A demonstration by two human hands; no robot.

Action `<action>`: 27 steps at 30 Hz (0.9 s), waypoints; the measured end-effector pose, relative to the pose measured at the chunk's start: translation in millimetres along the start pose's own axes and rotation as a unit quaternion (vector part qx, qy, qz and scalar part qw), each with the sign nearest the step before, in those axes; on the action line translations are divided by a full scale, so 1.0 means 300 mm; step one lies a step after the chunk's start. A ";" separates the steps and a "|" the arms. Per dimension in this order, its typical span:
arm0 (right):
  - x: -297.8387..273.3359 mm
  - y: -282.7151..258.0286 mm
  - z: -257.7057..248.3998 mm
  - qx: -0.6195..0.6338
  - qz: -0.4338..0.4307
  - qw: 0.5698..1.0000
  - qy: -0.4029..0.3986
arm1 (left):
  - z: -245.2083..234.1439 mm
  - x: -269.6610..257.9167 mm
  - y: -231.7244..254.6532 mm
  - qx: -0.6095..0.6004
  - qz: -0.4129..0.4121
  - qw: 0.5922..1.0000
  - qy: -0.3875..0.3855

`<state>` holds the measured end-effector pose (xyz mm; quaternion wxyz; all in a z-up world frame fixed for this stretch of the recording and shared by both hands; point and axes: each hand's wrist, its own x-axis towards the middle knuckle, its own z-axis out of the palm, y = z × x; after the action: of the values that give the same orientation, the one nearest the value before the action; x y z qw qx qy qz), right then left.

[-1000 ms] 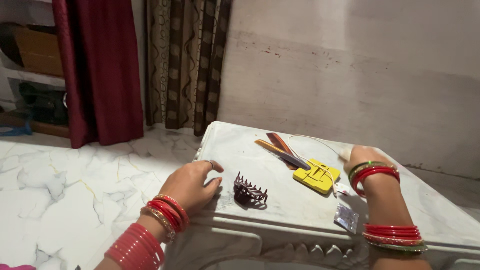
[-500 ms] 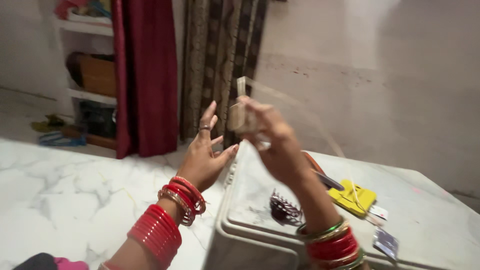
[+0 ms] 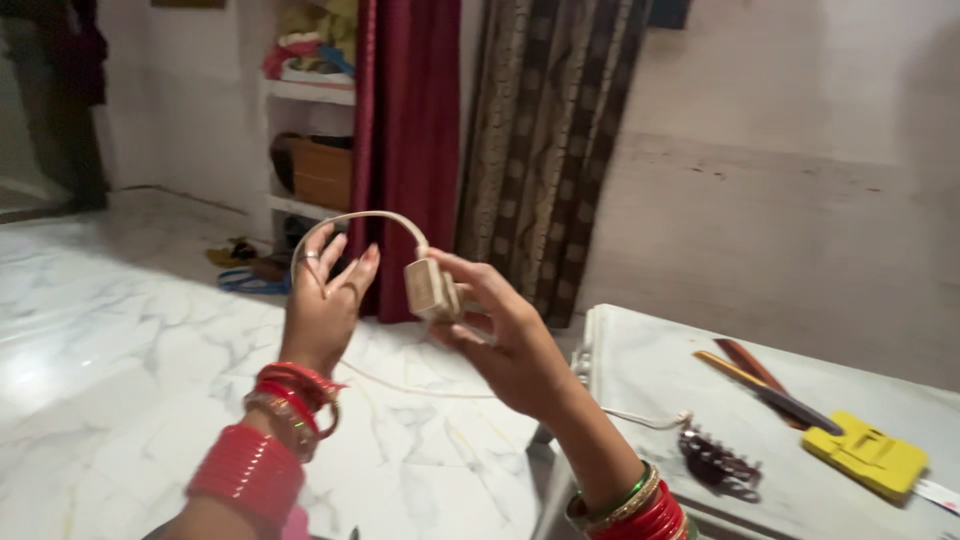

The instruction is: The person packs a pink and black backpack with several items from a white surface. They place a power adapter, a yellow phone case, a hair clip, a small packet, and a comb into the bag, then zip it closed. Later, they open the bag and remove a bottle of liquid and a small green item, placing them on the surface.

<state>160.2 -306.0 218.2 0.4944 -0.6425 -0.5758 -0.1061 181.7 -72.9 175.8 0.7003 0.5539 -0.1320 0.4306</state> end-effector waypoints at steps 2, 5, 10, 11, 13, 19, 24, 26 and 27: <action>0.018 0.054 0.044 0.053 -0.007 0.998 0.030 | -0.148 -0.003 0.010 0.112 -0.029 0.993 0.012; 0.031 0.127 0.098 0.119 0.023 0.988 0.093 | -0.337 -0.027 0.013 0.291 -0.067 0.952 0.062; 0.051 0.222 0.172 0.281 0.140 0.925 0.214 | -0.553 -0.065 0.011 0.440 -0.245 0.863 0.028; 0.055 0.236 0.180 0.303 0.156 0.913 0.223 | -0.557 -0.074 0.006 0.422 -0.299 0.856 -0.024; 0.062 0.258 0.202 0.334 0.180 0.898 0.224 | -0.564 -0.093 0.031 0.400 -0.329 0.852 -0.080; 0.046 0.280 0.278 0.352 0.267 0.874 0.200 | -0.420 -0.146 0.109 0.535 -0.146 0.832 0.020; 0.027 0.269 0.261 0.390 0.249 0.871 0.164 | -0.326 -0.147 0.044 0.387 -0.168 0.902 -0.092; 0.016 0.271 0.248 0.418 0.256 0.855 0.166 | -0.300 -0.178 -0.027 0.297 -0.183 0.927 -0.139; 0.014 0.274 0.240 0.433 0.259 0.847 0.167 | -0.295 -0.195 -0.062 0.252 -0.190 0.935 -0.162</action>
<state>199.8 -236.3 143.6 0.8209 -0.4613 -0.2842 0.1803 135.0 -21.3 93.5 0.5754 0.7892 -0.0238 0.2131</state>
